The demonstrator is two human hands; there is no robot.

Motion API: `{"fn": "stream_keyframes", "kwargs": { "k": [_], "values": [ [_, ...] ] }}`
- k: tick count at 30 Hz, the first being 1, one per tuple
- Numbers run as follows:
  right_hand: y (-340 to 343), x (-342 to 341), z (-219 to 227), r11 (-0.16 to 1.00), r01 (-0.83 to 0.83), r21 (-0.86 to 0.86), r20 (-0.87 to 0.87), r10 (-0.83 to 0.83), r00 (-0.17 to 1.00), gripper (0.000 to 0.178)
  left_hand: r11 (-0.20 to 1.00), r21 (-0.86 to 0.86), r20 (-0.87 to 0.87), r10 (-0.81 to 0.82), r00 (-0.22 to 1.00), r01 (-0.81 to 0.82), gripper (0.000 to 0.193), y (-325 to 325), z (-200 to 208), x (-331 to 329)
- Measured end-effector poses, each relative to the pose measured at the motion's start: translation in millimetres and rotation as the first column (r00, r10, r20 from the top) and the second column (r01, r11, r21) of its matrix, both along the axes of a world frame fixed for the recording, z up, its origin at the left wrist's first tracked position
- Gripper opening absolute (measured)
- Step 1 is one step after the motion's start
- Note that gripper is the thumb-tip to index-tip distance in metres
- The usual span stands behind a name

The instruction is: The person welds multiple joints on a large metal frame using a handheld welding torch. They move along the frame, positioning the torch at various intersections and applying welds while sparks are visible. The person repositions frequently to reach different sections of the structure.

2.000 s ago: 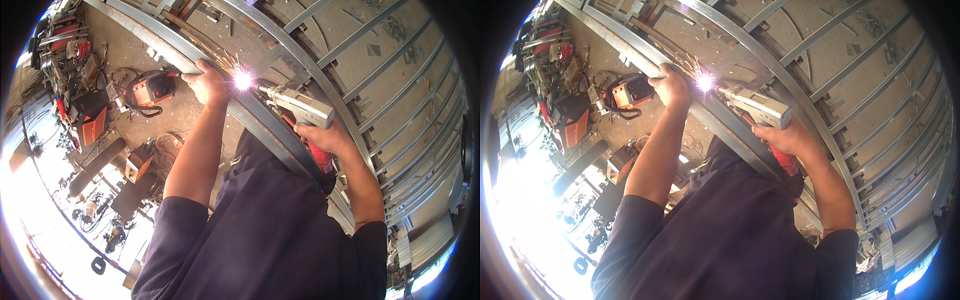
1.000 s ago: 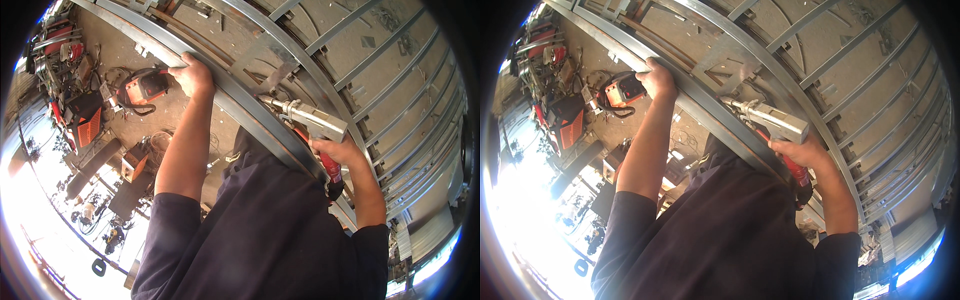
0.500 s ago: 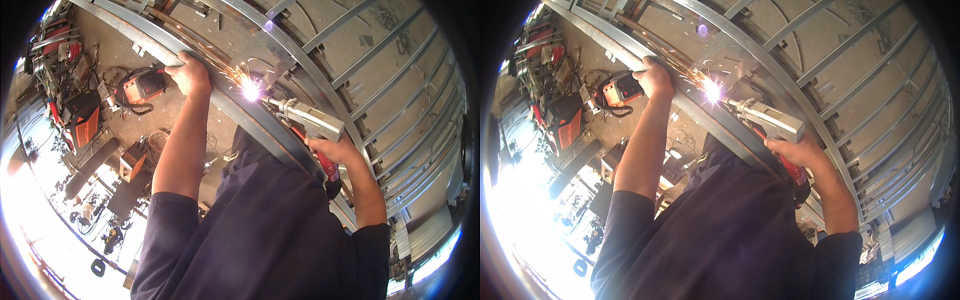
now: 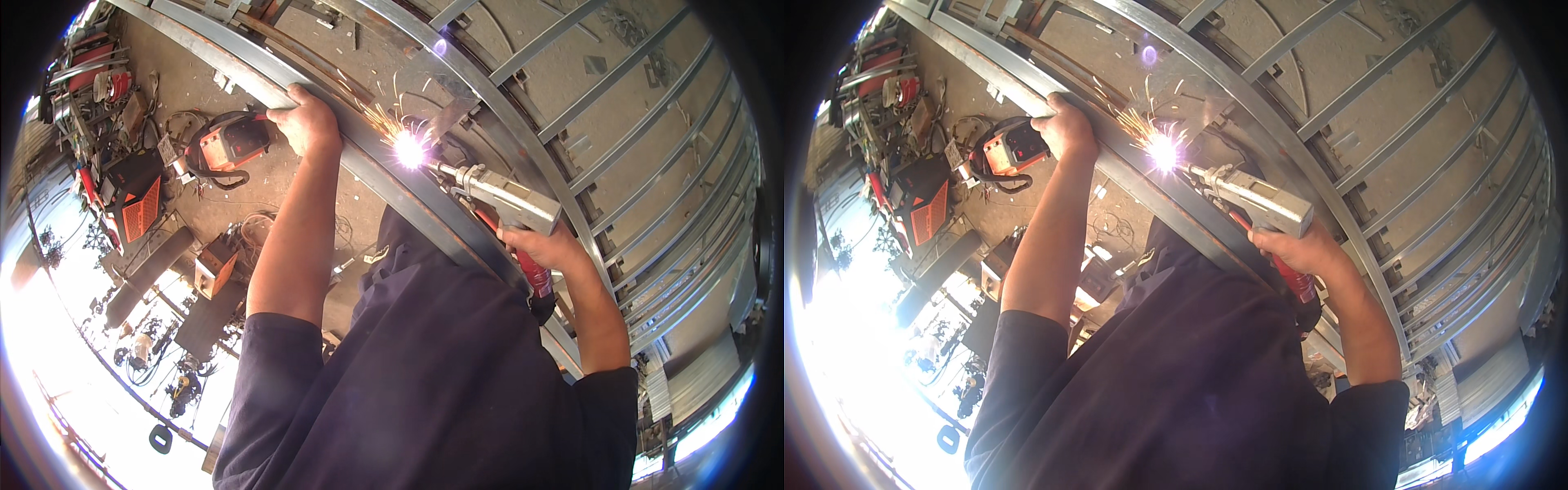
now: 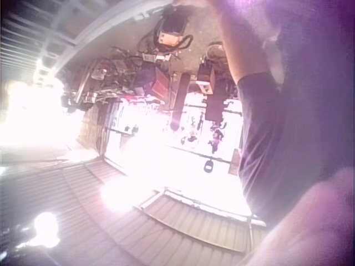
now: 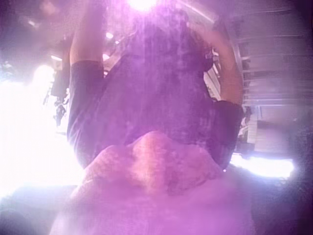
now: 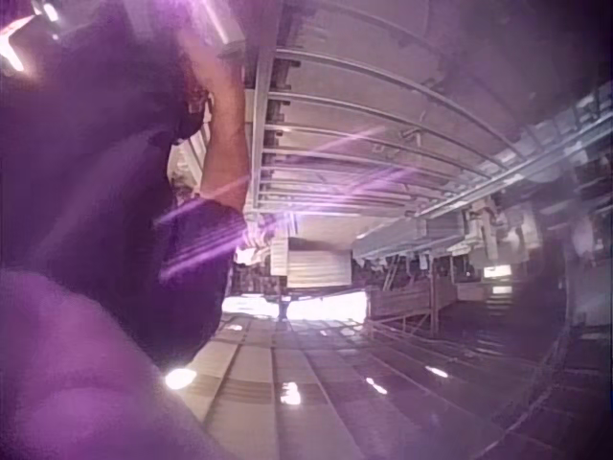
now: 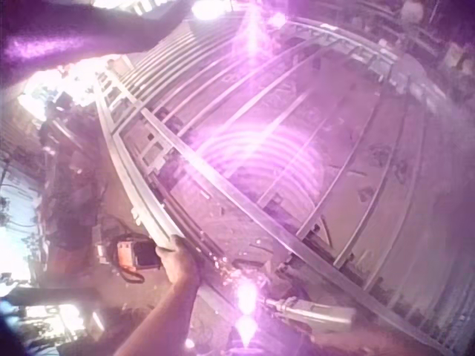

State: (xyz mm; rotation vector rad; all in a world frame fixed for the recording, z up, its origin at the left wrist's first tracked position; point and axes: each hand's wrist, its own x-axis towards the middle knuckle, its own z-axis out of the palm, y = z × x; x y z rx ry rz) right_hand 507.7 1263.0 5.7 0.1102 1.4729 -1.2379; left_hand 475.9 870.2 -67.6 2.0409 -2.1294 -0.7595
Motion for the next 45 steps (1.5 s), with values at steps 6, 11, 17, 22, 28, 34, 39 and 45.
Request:
{"fn": "stream_keyframes", "kwargs": {
  "k": [6,11,17,22,28,34,39,45],
  "values": [
    [-1.0,2.0,6.0,0.998,0.038,0.042,0.022,-0.039,0.999,0.047,1.0,-0.003,0.009,0.006,1.0,-0.006,0.086,-2.4,-3.2,0.7],
    [-2.5,-0.3,12.8,0.994,-0.054,0.099,-0.013,0.056,0.998,0.045,0.998,0.065,0.044,0.0,0.999,-0.003,0.088,-3.3,1.7,0.0],
    [8.8,12.1,17.4,0.996,0.075,-0.041,-0.006,-0.075,0.997,0.035,0.999,0.044,0.016,-0.026,1.0,0.026,0.088,-3.7,-0.3,0.2],
    [43.4,31.4,52.9,0.981,0.195,0.023,-0.087,-0.192,0.978,0.027,0.997,0.071,-0.062,0.018,0.998,-0.014,0.083,-3.0,2.3,3.9],
    [97.8,88.4,85.4,0.934,0.295,0.201,-0.341,-0.215,0.915,0.032,0.98,0.179,-0.48,0.004,0.877,0.093,0.087,-16.5,-16.8,23.6],
    [159.8,133.5,153.9,0.763,0.507,0.402,-0.461,-0.31,0.832,0.035,0.971,-0.095,-0.254,-0.236,0.938,0.219,0.089,6.1,-17.8,56.1],
    [239.2,148.4,250.8,0.664,0.605,0.44,-0.49,-0.388,0.781,0.039,0.636,-0.427,-0.181,-0.757,0.628,0.643,0.063,93.6,23.4,45.6],
    [318.4,113.1,303.2,0.68,0.652,0.336,-0.527,-0.438,0.728,0.051,0.35,-0.097,-0.572,-0.786,0.236,0.932,0.038,257.0,75.2,-19.5]
  ]
}}
